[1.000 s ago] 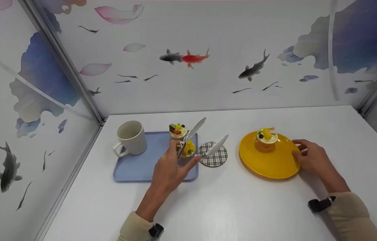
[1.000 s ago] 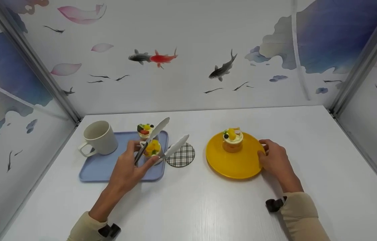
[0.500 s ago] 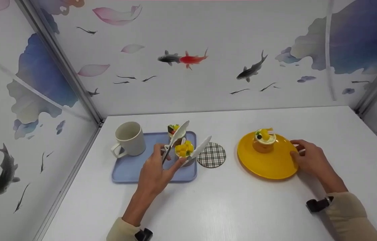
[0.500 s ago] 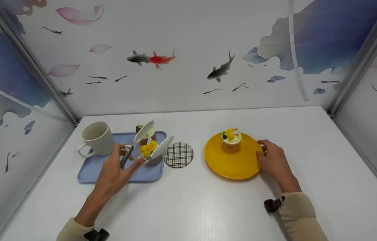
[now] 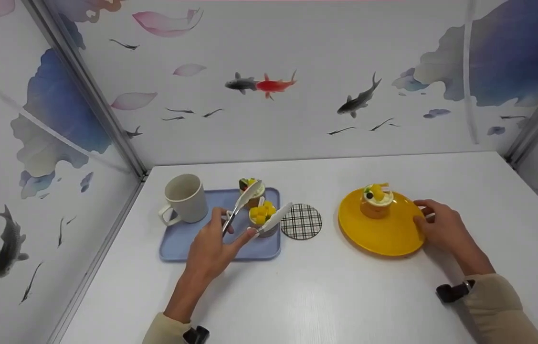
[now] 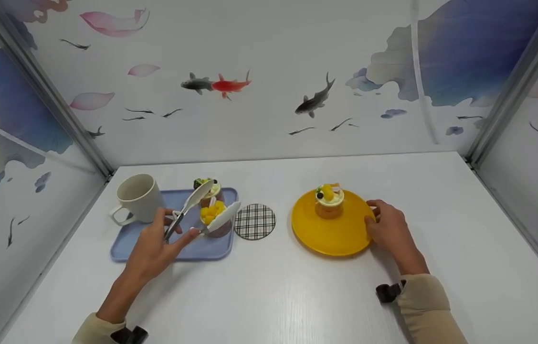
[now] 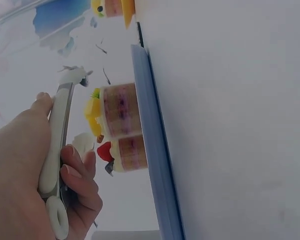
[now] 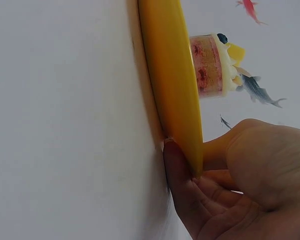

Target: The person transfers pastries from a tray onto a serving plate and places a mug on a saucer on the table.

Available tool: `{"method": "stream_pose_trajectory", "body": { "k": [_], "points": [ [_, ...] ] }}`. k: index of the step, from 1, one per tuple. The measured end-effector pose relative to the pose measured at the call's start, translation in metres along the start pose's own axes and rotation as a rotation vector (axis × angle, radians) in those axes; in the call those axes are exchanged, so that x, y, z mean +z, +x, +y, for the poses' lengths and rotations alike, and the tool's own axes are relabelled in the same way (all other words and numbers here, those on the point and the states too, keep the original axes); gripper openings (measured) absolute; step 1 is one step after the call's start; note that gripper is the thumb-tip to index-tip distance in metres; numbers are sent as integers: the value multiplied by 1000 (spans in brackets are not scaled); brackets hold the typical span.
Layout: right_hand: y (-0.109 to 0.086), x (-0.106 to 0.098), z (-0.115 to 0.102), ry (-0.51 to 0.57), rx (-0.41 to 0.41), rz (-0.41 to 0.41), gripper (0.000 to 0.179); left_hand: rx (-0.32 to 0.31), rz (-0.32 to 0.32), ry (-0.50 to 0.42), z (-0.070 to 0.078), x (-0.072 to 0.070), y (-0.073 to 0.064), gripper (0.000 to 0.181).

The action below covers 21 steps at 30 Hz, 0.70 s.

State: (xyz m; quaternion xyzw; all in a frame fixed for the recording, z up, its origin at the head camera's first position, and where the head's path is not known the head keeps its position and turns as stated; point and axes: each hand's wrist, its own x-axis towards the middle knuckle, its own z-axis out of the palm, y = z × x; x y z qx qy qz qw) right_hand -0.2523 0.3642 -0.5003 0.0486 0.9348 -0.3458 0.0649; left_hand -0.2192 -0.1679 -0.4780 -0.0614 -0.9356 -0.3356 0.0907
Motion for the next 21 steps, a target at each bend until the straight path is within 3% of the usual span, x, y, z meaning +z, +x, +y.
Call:
{"method": "stream_pose_trajectory", "body": {
  "k": [8,21],
  "points": [
    [0,0,0,6,16,-7,58,1,-48,28,-9,-8,-3,79],
    [1,1,2,0,13,-7,58,-26,-100,53,-13,-7,-2,80]
  ]
}}
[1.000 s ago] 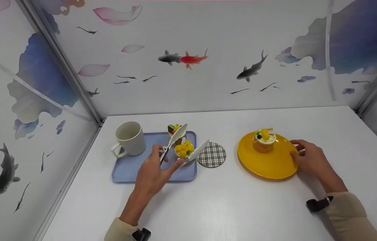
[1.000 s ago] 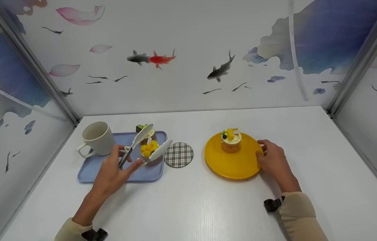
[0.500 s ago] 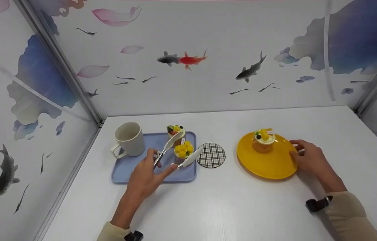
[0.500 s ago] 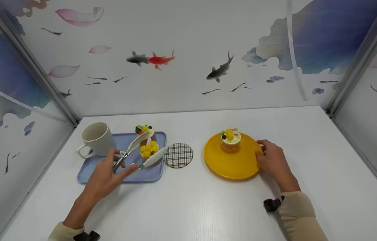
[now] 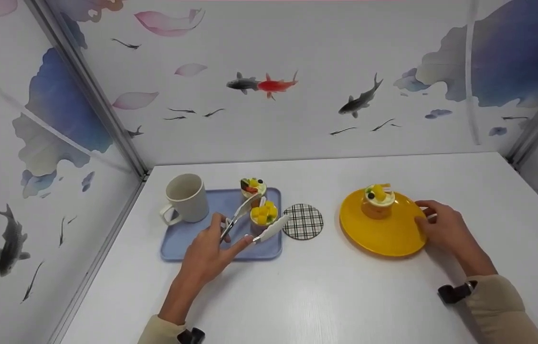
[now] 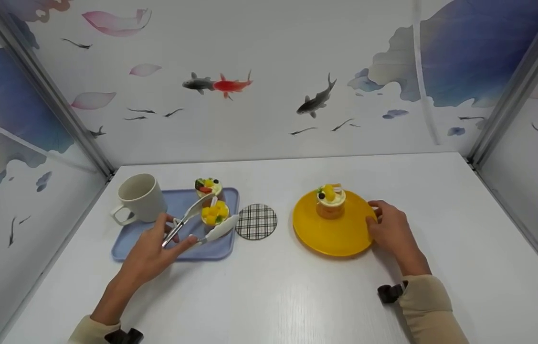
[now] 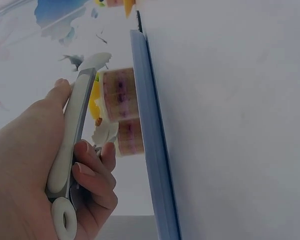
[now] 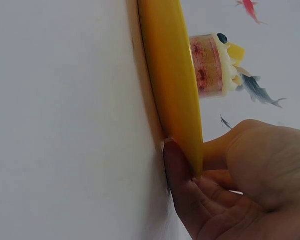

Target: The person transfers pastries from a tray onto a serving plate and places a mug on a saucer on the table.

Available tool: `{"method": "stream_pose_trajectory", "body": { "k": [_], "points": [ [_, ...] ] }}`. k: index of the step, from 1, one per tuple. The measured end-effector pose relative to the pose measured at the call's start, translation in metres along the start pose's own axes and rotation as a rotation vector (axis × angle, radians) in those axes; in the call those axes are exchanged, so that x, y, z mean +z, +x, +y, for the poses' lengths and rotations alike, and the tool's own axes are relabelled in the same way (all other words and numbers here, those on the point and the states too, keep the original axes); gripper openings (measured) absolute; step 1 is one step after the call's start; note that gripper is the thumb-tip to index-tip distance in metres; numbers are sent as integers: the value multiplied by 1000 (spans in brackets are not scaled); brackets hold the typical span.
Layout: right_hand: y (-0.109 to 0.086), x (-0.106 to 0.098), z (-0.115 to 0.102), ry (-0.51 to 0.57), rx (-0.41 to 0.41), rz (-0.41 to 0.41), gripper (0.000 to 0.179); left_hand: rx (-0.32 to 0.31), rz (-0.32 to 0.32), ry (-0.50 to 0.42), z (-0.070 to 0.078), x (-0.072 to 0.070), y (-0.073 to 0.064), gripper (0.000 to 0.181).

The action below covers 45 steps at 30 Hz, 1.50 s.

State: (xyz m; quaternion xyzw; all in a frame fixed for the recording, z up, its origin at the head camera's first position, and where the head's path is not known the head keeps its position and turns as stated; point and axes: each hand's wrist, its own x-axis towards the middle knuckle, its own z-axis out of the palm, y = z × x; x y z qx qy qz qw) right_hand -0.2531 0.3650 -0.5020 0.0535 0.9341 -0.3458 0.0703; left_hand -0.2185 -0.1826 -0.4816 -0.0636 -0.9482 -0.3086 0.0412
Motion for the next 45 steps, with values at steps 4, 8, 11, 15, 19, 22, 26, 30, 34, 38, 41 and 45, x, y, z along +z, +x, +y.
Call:
{"method": "stream_pose_trajectory", "body": {
  "k": [4,8,11,15,19,22,26,30,34,38,41,45],
  "points": [
    [-1,-1,1,-7,-5,10,58,8,2,15,1,2,3,81],
    [-2,0,1,-3,1,8,58,4,-9,19,3,4,5,82],
    [-2,1,0,-1,1,3,58,1,-20,31,3,5,5,82],
    [-2,1,0,5,-4,2,58,-2,-40,48,1,7,6,82],
    [-2,1,-1,6,-11,8,58,-1,-44,56,-1,8,8,79],
    [-2,1,-1,6,-9,7,58,7,-30,72,-1,9,9,74],
    [-1,1,0,5,-4,0,58,25,-15,106,2,9,9,69],
    [-1,1,-1,-3,-7,4,57,51,6,136,3,9,8,65],
    [-1,1,-1,-9,-10,14,57,73,30,148,3,9,8,61],
    [-1,1,-1,-8,-4,13,57,71,33,146,2,9,8,61],
    [-1,1,0,-8,-1,12,57,65,30,140,1,9,9,61],
    [0,1,-1,-8,7,7,58,56,27,136,1,9,10,61]
  ]
}}
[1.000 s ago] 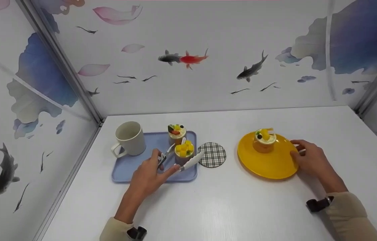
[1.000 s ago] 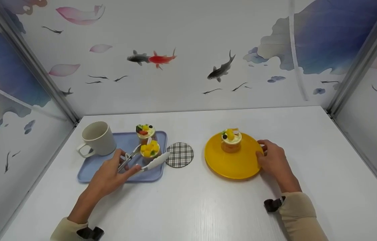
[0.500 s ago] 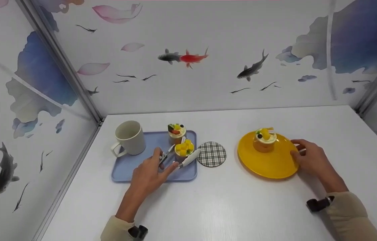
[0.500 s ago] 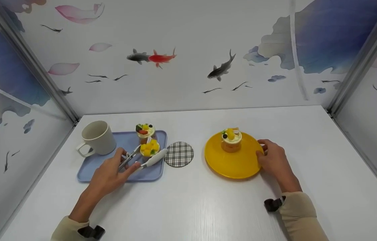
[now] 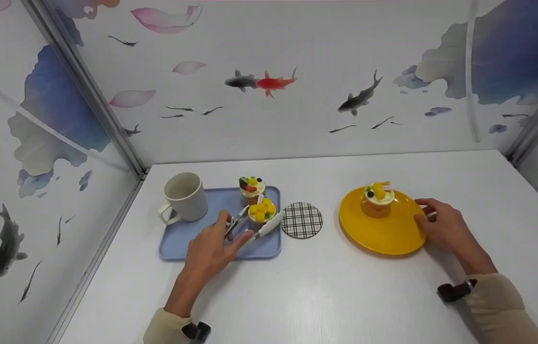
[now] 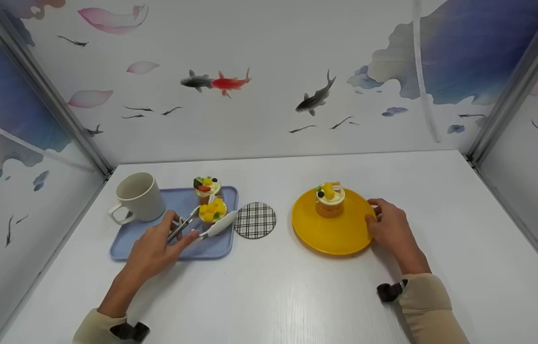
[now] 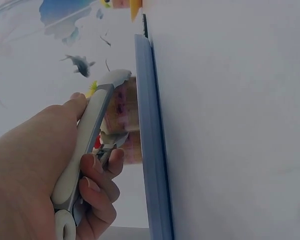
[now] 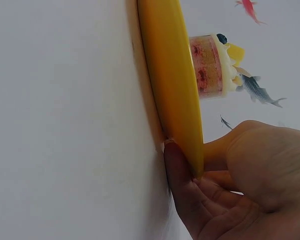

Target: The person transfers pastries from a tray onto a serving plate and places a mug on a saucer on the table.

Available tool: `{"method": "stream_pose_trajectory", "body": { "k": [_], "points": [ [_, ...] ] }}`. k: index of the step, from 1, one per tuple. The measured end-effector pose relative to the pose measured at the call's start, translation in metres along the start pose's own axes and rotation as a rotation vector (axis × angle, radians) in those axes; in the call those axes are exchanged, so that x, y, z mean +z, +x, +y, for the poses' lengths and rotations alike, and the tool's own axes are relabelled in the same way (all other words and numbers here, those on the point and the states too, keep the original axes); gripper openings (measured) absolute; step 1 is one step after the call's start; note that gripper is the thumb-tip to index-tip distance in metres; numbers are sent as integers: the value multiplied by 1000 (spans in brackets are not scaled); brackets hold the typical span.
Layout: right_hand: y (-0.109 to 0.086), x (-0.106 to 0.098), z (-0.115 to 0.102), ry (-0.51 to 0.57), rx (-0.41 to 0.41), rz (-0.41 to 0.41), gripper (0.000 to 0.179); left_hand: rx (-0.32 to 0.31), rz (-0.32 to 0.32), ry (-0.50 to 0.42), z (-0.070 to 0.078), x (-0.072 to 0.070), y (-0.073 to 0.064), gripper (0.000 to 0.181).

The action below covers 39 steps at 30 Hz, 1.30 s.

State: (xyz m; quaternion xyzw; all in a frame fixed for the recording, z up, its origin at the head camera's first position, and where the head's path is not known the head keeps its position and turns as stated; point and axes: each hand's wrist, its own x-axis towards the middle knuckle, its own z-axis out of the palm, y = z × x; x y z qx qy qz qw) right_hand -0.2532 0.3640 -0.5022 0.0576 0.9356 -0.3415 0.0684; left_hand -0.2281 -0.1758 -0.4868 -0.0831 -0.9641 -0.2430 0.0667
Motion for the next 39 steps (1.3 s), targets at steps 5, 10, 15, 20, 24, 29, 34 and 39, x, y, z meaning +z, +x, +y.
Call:
{"method": "stream_pose_trajectory", "body": {
  "k": [5,10,15,20,24,29,34,39],
  "points": [
    [0,-1,-1,-4,9,-6,58,-9,1,-8,0,0,0,62],
    [0,-1,0,-8,5,-10,58,-2,22,-19,4,-1,1,61],
    [0,-2,0,-6,-1,-11,59,24,59,-35,9,-1,2,59],
    [0,-2,1,-8,-1,-14,59,44,79,-46,17,1,5,62],
    [0,-2,1,-9,-8,-13,59,61,80,-46,24,2,8,63],
    [0,-3,0,-5,-6,-19,59,75,73,-50,34,5,12,62],
    [0,-2,0,-6,-7,-19,60,101,61,-60,46,9,13,63],
    [-1,-1,-1,-5,2,-15,59,122,45,-72,57,15,15,62]
  ]
}}
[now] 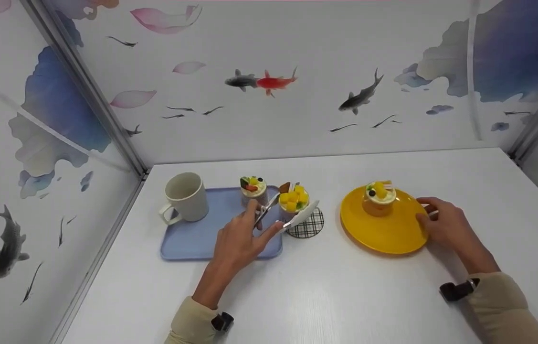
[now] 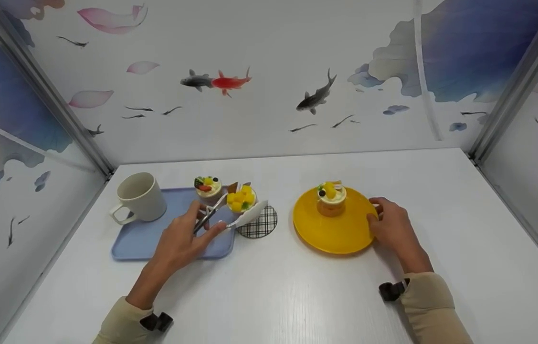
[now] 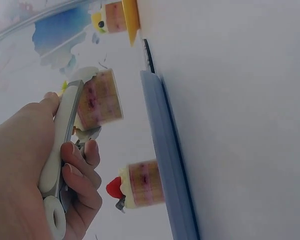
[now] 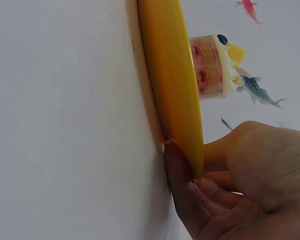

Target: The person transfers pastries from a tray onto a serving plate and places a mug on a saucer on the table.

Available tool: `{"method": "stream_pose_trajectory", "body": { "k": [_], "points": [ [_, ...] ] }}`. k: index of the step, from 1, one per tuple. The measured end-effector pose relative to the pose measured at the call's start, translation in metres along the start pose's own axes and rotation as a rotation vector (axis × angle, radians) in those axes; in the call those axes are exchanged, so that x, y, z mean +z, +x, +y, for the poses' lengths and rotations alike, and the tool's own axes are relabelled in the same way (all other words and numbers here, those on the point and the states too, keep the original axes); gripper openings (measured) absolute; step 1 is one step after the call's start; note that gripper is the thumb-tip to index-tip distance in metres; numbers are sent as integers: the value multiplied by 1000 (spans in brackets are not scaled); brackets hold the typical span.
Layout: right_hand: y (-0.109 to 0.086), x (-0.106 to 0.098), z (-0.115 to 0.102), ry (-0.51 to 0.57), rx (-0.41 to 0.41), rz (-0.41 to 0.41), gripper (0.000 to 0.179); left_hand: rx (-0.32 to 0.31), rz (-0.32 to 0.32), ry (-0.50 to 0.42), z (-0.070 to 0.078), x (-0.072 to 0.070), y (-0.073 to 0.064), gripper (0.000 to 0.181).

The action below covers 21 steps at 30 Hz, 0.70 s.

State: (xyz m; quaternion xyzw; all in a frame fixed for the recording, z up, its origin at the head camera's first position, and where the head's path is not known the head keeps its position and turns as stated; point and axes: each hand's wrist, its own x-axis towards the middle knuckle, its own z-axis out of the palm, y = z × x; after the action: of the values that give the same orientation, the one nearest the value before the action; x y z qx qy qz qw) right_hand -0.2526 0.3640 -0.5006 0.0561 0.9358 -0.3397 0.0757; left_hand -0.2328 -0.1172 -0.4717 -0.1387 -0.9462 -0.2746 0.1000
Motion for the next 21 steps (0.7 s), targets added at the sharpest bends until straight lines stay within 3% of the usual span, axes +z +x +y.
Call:
{"method": "stream_pose_trajectory", "body": {
  "k": [10,21],
  "points": [
    [1,2,1,-8,-5,25,58,51,-5,-6,13,14,7,59],
    [1,1,0,1,2,16,58,59,-35,-36,20,23,13,59]
  ]
}}
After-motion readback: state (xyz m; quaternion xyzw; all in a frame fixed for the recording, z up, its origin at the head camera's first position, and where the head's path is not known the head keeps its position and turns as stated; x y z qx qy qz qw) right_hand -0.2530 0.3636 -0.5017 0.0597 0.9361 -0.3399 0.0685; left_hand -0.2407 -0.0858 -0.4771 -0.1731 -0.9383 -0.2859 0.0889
